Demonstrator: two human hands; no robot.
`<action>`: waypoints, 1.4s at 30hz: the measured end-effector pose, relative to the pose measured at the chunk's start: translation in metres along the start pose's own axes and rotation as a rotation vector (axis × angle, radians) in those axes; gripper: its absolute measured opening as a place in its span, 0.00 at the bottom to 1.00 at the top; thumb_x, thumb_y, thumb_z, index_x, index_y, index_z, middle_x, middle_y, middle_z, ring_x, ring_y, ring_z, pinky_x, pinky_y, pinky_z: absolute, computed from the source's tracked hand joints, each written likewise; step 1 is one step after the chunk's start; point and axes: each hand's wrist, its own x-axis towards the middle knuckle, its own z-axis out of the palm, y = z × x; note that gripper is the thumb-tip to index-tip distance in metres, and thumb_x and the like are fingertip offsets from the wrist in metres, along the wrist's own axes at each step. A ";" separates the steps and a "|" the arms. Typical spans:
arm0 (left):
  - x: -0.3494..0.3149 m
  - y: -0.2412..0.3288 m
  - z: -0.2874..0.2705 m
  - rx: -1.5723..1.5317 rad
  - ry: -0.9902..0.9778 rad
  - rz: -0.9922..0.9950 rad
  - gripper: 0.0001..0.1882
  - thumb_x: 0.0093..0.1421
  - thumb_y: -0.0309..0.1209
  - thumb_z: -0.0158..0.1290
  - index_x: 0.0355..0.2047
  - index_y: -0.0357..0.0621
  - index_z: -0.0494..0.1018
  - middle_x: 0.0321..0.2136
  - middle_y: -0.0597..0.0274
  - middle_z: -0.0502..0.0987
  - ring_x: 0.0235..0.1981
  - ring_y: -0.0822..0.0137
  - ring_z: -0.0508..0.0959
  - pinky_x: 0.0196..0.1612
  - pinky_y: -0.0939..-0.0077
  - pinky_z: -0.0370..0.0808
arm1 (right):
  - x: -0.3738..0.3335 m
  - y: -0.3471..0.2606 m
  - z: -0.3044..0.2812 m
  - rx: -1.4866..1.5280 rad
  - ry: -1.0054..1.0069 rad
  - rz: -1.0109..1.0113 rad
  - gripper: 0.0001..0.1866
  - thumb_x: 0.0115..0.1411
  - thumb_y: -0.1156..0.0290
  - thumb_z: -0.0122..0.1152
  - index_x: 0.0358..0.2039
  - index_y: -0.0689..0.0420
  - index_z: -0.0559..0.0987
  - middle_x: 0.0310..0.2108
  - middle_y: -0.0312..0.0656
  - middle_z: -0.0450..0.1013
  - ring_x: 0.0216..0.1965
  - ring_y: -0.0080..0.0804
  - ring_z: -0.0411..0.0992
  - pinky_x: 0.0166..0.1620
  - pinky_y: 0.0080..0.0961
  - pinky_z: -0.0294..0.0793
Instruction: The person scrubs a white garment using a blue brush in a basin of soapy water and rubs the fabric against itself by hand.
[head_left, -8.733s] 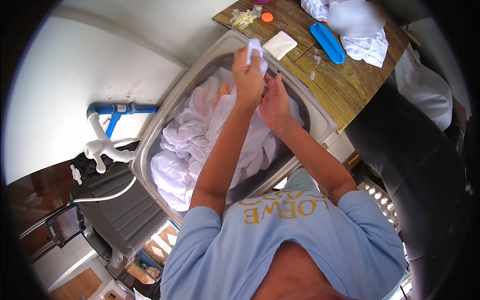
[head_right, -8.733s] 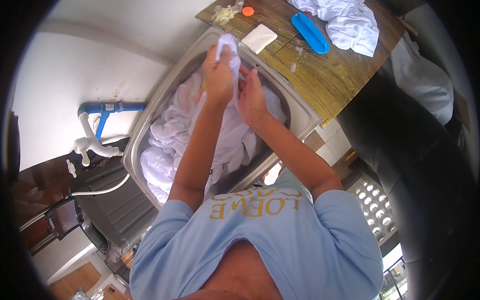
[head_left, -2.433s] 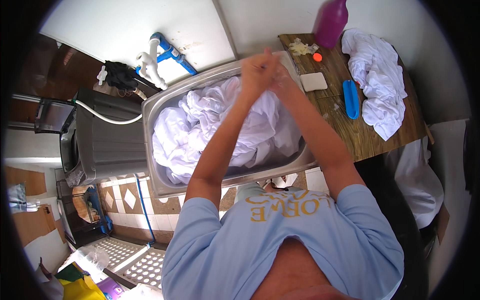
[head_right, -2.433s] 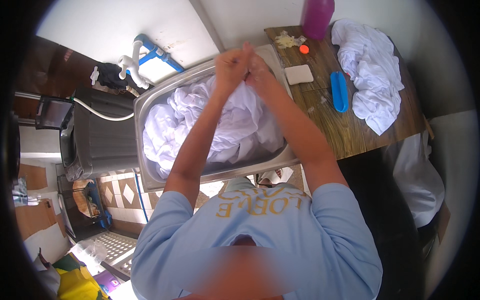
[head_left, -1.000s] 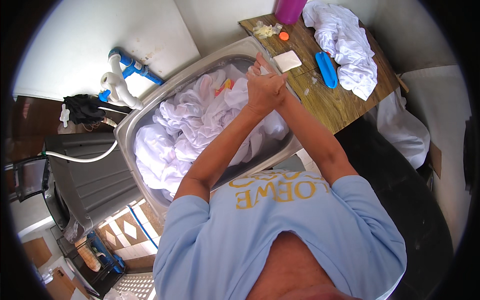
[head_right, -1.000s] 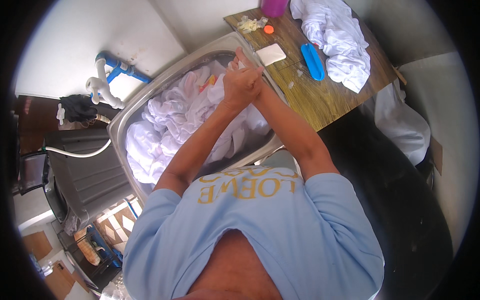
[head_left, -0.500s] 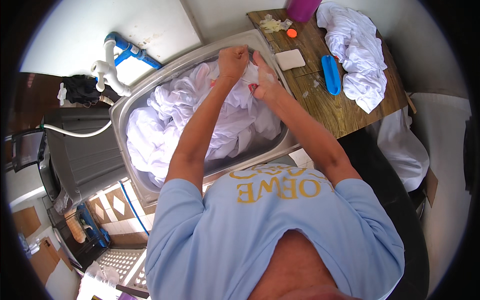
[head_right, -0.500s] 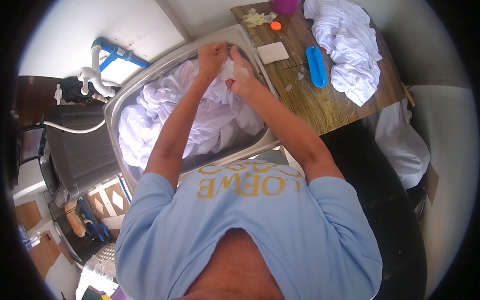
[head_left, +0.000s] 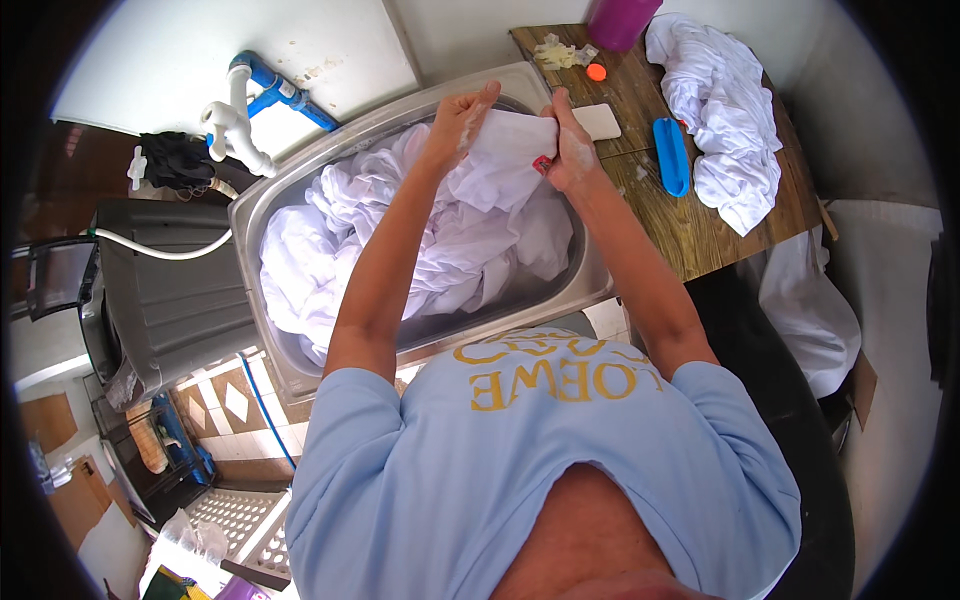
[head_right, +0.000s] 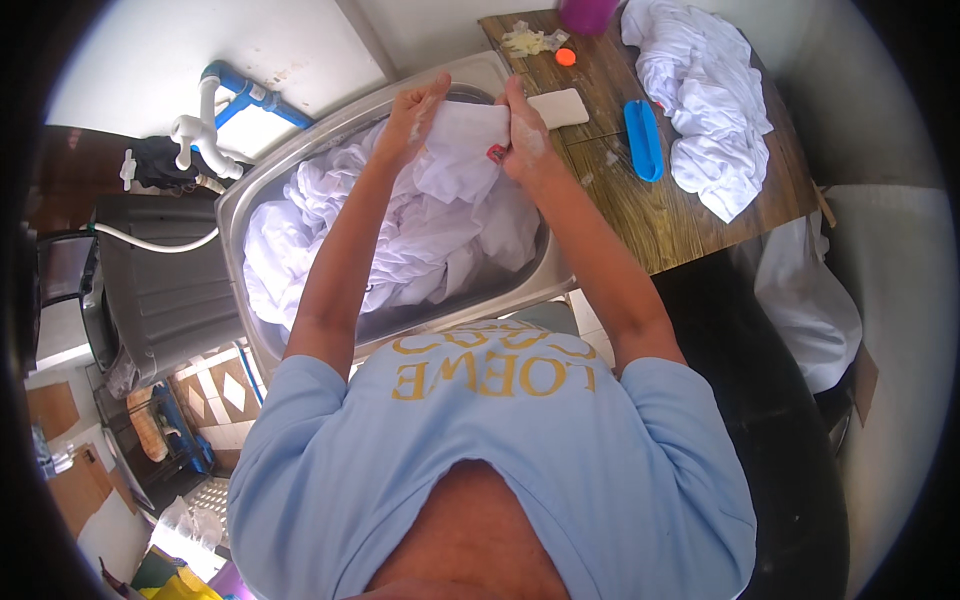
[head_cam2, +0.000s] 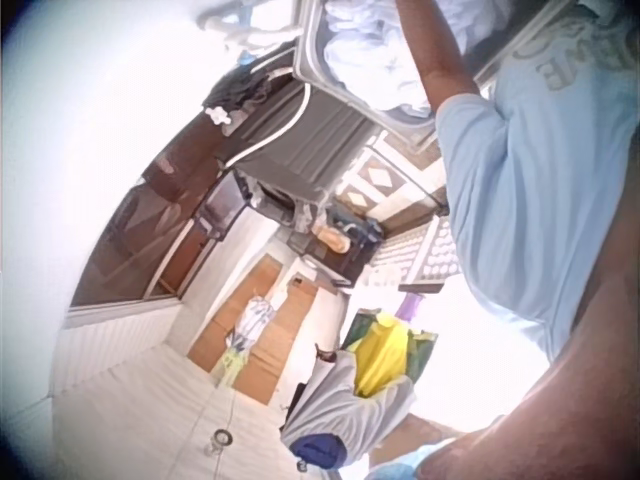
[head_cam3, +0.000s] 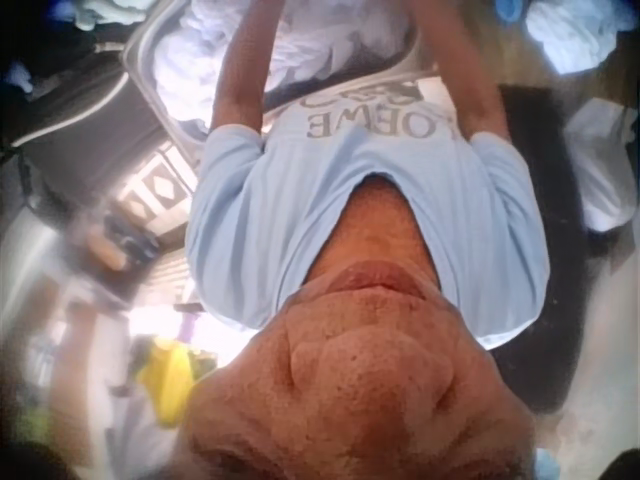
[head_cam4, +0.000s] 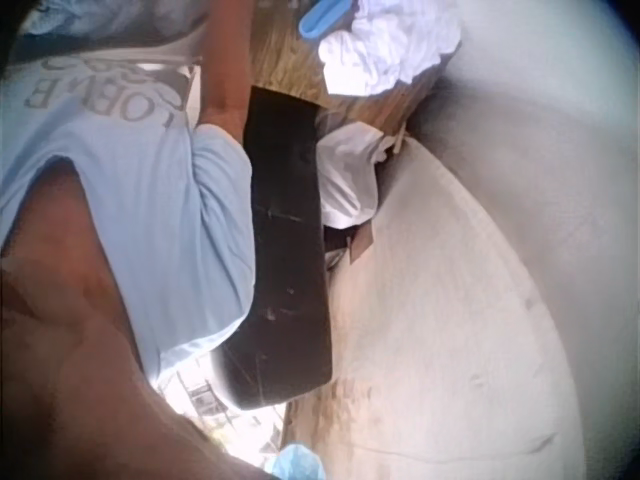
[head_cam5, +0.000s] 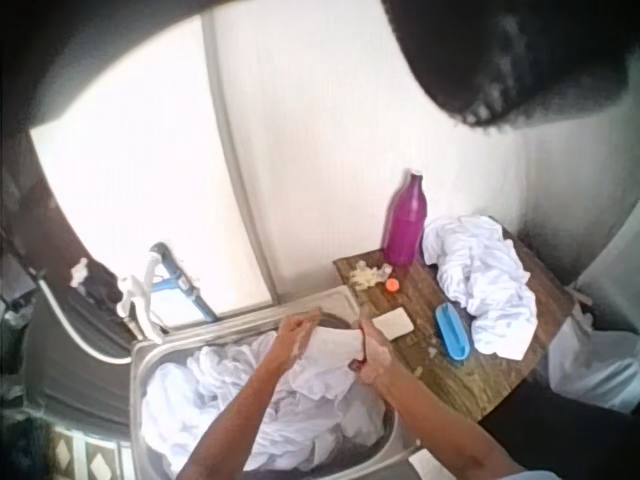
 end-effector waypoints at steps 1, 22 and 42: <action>-0.004 0.000 -0.006 -0.031 -0.042 -0.041 0.26 0.57 0.49 0.55 0.11 0.53 0.58 0.10 0.81 0.56 0.11 0.85 0.54 0.14 0.84 0.49 | -0.003 -0.001 0.008 -0.017 0.033 -0.009 0.17 0.59 0.51 0.56 0.23 0.49 0.69 0.21 0.29 0.64 0.21 0.20 0.64 0.24 0.21 0.66; -0.022 -0.023 0.007 -0.149 -0.007 0.159 0.11 0.57 0.37 0.55 0.22 0.47 0.70 0.14 0.74 0.66 0.19 0.82 0.66 0.23 0.83 0.64 | -0.006 0.026 -0.001 -0.011 0.148 -0.119 0.10 0.56 0.62 0.61 0.26 0.52 0.71 0.21 0.30 0.69 0.24 0.19 0.68 0.28 0.19 0.69; -0.007 -0.015 0.016 0.290 0.053 0.335 0.17 0.56 0.36 0.56 0.17 0.39 0.70 0.14 0.67 0.69 0.15 0.75 0.63 0.19 0.77 0.62 | 0.030 0.076 -0.008 -0.009 0.197 -0.105 0.21 0.61 0.43 0.46 0.35 0.49 0.68 0.30 0.38 0.70 0.30 0.30 0.71 0.32 0.31 0.73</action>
